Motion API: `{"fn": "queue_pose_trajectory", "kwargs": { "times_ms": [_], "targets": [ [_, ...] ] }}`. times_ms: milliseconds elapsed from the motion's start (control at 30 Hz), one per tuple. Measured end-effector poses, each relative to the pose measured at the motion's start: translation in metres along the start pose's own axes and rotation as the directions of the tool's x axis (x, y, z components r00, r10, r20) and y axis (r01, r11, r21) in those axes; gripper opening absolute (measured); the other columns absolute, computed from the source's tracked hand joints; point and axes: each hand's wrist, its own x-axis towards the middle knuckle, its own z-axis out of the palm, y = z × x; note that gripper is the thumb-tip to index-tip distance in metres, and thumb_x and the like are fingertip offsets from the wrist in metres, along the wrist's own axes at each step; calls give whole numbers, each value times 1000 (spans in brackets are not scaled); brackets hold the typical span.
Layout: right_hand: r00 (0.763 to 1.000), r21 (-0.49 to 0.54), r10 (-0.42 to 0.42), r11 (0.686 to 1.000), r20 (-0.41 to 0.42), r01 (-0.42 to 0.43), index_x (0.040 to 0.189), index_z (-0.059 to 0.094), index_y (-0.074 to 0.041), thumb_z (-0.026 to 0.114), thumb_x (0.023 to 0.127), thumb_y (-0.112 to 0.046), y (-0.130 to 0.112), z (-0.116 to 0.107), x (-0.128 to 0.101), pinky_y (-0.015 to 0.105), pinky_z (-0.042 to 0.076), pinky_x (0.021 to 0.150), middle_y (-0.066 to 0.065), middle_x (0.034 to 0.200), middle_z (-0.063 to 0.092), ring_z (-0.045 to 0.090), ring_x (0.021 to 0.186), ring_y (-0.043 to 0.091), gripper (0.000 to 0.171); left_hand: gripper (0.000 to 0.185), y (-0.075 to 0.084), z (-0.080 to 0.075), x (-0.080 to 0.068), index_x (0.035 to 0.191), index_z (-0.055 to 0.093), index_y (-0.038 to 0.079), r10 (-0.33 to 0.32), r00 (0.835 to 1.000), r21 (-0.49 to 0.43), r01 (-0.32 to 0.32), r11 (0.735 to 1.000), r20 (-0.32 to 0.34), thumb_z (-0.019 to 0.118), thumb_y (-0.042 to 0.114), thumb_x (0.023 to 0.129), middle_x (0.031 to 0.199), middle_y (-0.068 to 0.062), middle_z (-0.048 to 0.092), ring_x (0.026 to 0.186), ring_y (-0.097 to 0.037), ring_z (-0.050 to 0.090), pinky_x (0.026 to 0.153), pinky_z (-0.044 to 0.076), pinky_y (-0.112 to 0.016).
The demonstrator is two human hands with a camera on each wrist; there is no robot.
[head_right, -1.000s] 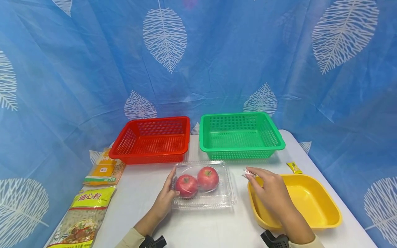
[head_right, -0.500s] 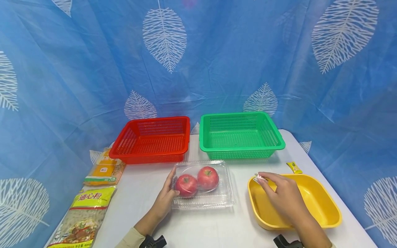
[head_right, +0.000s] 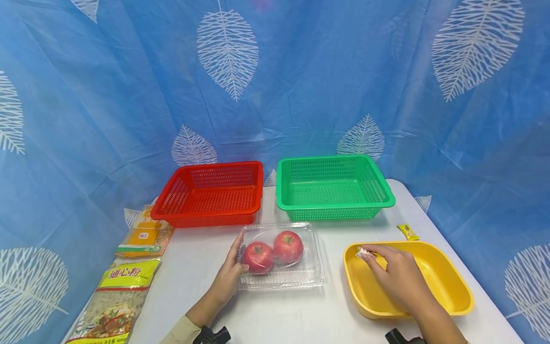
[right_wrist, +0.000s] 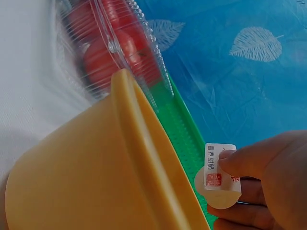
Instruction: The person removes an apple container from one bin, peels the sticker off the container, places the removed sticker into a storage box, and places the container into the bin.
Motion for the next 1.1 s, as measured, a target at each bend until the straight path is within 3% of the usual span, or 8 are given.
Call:
{"fn": "queue_pose_trajectory", "kwargs": {
  "times_ms": [433,700,1100],
  "targets": [
    [989,6,75,997,124,-76,115,81,-7,77,99,-30,8,-4,-1,64,54,86,13,107,78,71,101,43,29,90,-1,-1,1,169,19,11,24,1000,13,-24,1000,2,48,-6,86,174,-11,12,157,-40,4,122,7,-62],
    [957,-14,144,989,252,-145,118,80,-5,73,102,-36,13,-6,0,65,52,91,14,111,77,69,104,40,36,90,-2,-1,1,169,18,11,24,1000,15,-24,1000,3,48,-5,86,174,-12,12,157,-40,4,121,8,-64],
    [940,-25,128,992,317,-127,118,80,-7,72,102,-36,27,1,-2,66,50,94,13,114,76,68,109,41,34,90,-2,0,1,169,17,10,43,999,8,-43,999,3,47,-6,86,174,-11,13,158,-38,4,122,8,-64]
  ]
}}
